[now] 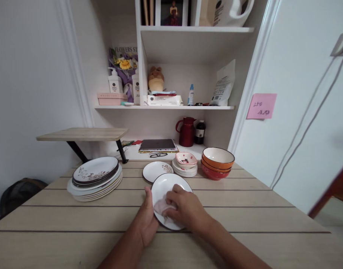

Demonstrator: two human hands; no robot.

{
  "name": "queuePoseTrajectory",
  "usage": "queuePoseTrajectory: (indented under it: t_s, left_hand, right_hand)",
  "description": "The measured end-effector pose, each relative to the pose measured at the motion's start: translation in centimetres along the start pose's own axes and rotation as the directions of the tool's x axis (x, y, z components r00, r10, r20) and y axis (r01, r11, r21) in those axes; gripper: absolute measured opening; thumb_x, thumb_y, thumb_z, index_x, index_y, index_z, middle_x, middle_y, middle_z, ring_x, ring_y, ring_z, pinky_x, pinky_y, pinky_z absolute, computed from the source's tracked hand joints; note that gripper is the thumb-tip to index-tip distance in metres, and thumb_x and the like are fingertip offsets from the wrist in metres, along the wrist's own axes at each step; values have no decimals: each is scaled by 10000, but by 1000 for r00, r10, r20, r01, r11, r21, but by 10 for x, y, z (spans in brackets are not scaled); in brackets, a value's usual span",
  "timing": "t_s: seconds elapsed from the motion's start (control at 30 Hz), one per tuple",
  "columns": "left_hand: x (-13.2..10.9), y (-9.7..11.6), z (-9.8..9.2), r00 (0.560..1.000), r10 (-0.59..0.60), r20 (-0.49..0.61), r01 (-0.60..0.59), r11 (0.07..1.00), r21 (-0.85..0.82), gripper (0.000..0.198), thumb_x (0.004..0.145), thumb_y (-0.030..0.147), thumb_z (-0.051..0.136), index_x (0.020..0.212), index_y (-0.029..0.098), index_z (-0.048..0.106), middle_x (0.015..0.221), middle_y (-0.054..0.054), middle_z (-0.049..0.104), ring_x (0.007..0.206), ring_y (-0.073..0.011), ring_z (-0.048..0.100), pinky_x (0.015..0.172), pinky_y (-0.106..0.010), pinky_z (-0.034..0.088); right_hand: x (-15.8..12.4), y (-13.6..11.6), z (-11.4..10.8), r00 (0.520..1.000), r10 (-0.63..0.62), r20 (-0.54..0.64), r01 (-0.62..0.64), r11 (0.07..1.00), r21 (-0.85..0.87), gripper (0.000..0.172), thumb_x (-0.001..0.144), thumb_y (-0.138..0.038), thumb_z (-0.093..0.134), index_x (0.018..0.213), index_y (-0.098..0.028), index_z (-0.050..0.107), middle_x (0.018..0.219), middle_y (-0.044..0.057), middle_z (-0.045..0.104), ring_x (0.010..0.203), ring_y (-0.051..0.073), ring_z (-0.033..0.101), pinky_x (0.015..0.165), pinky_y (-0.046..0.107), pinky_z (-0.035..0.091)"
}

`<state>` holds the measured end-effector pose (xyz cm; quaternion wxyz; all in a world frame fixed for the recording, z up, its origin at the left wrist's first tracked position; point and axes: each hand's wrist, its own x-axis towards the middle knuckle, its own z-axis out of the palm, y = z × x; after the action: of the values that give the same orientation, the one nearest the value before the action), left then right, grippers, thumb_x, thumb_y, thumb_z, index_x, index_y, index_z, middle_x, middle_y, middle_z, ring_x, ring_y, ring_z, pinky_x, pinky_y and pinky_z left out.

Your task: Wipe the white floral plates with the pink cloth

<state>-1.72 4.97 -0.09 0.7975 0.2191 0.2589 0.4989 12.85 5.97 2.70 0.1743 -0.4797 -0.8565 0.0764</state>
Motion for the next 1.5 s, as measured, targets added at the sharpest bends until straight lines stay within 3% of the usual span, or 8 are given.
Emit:
queuePoseTrajectory:
  t_s: [0.23,0.43,0.6,0.87,1.1,1.2,1.3,1.5]
  left_hand:
    - [-3,-4,4,999,-20,-26,22,997,80,699,797,639,467,1339,199,503,1137,-155,700,1096,-295,625,951,-434,437]
    - [-3,-4,4,998,-60,-30,63,993,96,717,796,656,450,1362,215,478,1161,-153,691,1130,-299,608,966,-446,422]
    - [4,-5,-3,999,-37,21,35,998,59,741,786,673,444,1346,189,489,1177,-157,682,1149,-285,595,978,-427,419]
    - [0,-3,1,1000,-4,-30,6,999,50,753,759,706,439,1260,159,566,1106,-159,706,1077,-290,631,931,-411,463]
    - [-5,-2,6,992,69,-110,-57,992,111,553,802,481,606,1231,133,583,1088,-153,716,985,-287,672,870,-381,504]
    - [-4,-2,7,978,148,-146,-133,985,112,571,783,385,664,1287,150,534,1081,-154,719,954,-284,684,870,-388,507]
    - [-5,-2,8,969,167,-185,-145,981,128,613,768,336,689,1322,162,492,1080,-164,717,942,-291,688,866,-414,507]
    - [-5,-2,7,959,183,-217,-150,976,159,542,794,298,660,1300,177,510,1119,-159,704,1008,-286,666,903,-423,486]
  right_hand:
    - [16,5,4,949,139,-284,-78,973,215,202,837,-353,580,1008,-246,560,920,-3,630,747,149,557,629,242,314]
    - [17,22,-1,905,220,-364,-182,974,137,165,883,-311,520,1002,-262,623,993,28,592,787,162,569,649,251,358]
    - [14,4,10,941,24,-337,51,976,210,198,863,-257,568,1040,-300,647,1088,26,549,935,169,562,781,270,426]
    - [3,-7,0,961,-263,-81,275,913,300,229,752,-127,657,945,-251,660,1085,26,565,987,172,542,849,279,430]
    - [-14,3,-24,861,-432,269,294,854,429,266,689,-75,690,851,-285,718,1059,-44,583,919,112,581,787,201,421]
    - [-19,10,-34,850,-382,363,236,892,386,316,657,-39,664,824,-298,734,1022,-57,597,840,101,594,732,199,415]
    - [-20,23,-43,907,-226,355,150,961,231,308,615,-43,668,769,-300,737,969,-54,606,773,110,592,668,213,392]
    - [-8,42,-35,999,31,30,-31,1000,0,243,721,-131,647,873,-303,726,979,-7,608,773,132,587,672,239,383]
